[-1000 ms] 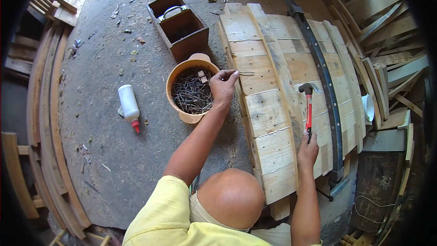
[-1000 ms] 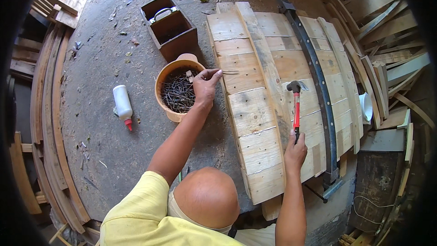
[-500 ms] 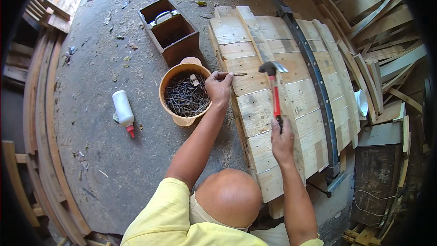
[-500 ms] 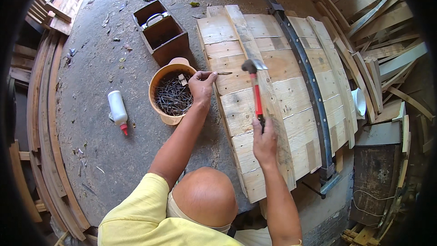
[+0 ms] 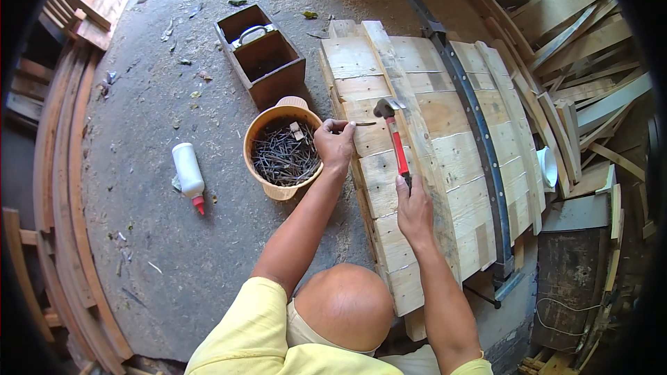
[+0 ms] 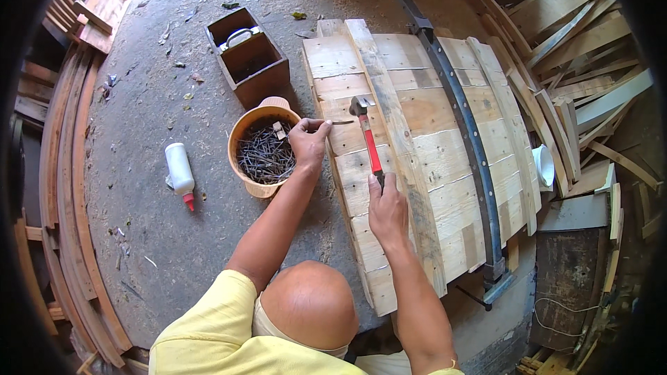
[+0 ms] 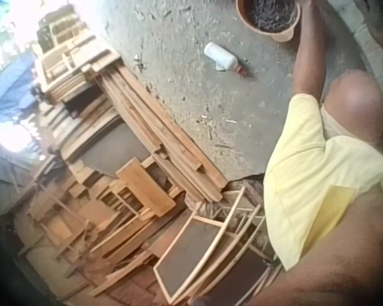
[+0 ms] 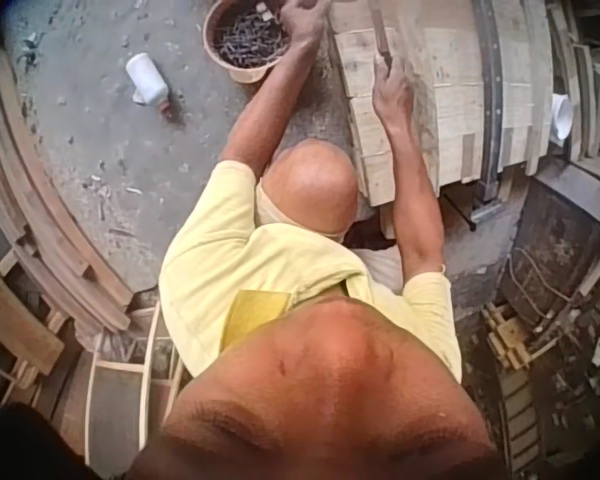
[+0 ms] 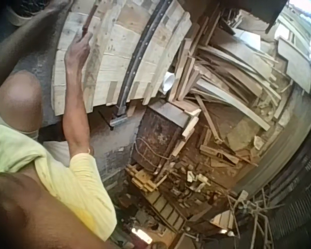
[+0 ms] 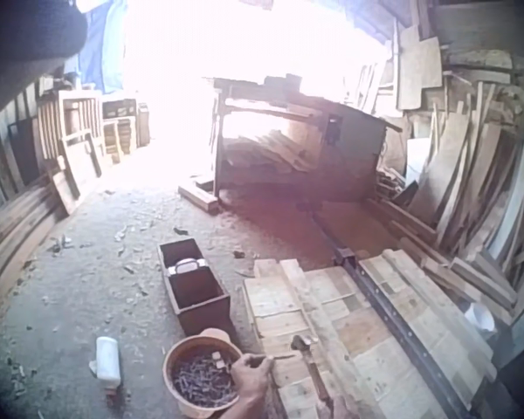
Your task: The person hammers nails into a curved wooden structure using a hammer and picks nails from a bucket. They also tap a loose wooden plank into place and briefly handle a white bucket.
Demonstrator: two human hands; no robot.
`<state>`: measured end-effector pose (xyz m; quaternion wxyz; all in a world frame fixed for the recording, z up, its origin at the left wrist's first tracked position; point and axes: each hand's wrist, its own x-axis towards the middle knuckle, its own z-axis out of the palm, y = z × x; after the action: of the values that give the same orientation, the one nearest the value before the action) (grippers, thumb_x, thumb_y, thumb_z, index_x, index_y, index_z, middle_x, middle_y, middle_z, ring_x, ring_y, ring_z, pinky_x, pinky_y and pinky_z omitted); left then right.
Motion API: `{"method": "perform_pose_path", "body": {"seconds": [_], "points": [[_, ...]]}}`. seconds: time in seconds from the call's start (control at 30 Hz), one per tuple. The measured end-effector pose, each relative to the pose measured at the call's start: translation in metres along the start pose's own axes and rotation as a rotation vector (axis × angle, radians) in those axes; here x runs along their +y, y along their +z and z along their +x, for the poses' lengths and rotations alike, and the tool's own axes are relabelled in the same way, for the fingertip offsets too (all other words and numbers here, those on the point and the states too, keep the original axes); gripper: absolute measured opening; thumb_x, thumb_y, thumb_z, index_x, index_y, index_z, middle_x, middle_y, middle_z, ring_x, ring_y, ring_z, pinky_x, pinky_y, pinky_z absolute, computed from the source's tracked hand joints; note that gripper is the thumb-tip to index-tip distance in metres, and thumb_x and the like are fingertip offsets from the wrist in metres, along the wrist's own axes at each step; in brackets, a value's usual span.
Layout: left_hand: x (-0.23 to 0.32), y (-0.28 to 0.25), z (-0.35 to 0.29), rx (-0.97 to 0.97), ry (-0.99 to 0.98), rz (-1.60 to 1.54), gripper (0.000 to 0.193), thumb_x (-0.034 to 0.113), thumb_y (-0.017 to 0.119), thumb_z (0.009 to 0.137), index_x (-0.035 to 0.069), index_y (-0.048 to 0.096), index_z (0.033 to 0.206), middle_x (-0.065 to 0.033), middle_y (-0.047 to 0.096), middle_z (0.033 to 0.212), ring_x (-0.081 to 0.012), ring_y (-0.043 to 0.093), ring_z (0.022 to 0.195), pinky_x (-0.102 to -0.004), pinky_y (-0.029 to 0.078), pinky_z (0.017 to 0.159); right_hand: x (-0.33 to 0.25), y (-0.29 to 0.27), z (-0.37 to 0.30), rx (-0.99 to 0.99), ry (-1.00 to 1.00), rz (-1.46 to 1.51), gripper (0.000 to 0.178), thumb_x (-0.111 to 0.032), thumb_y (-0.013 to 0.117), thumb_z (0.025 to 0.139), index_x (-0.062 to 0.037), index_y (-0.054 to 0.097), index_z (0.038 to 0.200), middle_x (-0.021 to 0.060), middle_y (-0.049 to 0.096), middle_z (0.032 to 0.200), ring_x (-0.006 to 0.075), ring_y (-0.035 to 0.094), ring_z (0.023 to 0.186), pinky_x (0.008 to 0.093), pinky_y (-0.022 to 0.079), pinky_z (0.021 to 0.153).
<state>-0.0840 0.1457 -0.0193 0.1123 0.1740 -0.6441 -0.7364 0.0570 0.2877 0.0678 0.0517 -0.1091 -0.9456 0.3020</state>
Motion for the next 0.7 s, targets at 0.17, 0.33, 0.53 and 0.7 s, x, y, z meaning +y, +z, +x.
{"method": "perform_pose_path", "body": {"seconds": [0.17, 0.33, 0.53, 0.7], "points": [[-0.004, 0.001, 0.002, 0.007, 0.019, -0.007, 0.016, 0.011, 0.079, 0.079, -0.002, 0.070, 0.082, -0.0047, 0.069, 0.074, -0.0097, 0.059, 0.065, -0.0263, 0.050, 0.064, -0.013, 0.000, -0.013, 0.022, 0.026, 0.134, 0.036, -0.038, 0.048, 0.104, -0.0015, 0.048, 0.105, 0.0306, 0.064, 0.080, 0.0523, 0.062, 0.076, 0.0596, 0.043, 0.063], [-0.003, 0.000, 0.006, -0.006, 0.005, -0.001, 0.018, 0.013, 0.079, 0.079, -0.003, 0.071, 0.080, -0.0062, 0.070, 0.073, -0.0102, 0.060, 0.065, -0.0275, 0.050, 0.064, 0.010, 0.006, -0.003, -0.073, 0.057, 0.028, 0.036, -0.038, 0.047, 0.104, -0.0016, 0.048, 0.106, 0.0305, 0.064, 0.080, 0.0530, 0.061, 0.077, 0.0592, 0.043, 0.062], [-0.005, -0.003, 0.008, -0.017, 0.003, 0.028, 0.019, 0.013, 0.081, 0.080, -0.002, 0.070, 0.080, -0.0039, 0.069, 0.074, -0.0085, 0.058, 0.065, -0.0244, 0.049, 0.063, -0.020, -0.003, -0.007, 0.124, -0.056, 0.239, 0.033, -0.036, 0.046, 0.105, -0.0029, 0.049, 0.104, 0.0280, 0.063, 0.074, 0.0504, 0.062, 0.072, 0.0546, 0.043, 0.058], [-0.005, -0.004, 0.011, -0.040, 0.006, 0.010, 0.020, 0.014, 0.081, 0.080, -0.002, 0.070, 0.078, -0.0041, 0.068, 0.073, -0.0081, 0.058, 0.065, -0.0245, 0.048, 0.063, -0.013, 0.001, -0.004, 0.113, -0.092, 0.163, 0.032, -0.036, 0.047, 0.105, -0.0032, 0.048, 0.104, 0.0259, 0.062, 0.071, 0.0483, 0.063, 0.069, 0.0529, 0.043, 0.056]]}}
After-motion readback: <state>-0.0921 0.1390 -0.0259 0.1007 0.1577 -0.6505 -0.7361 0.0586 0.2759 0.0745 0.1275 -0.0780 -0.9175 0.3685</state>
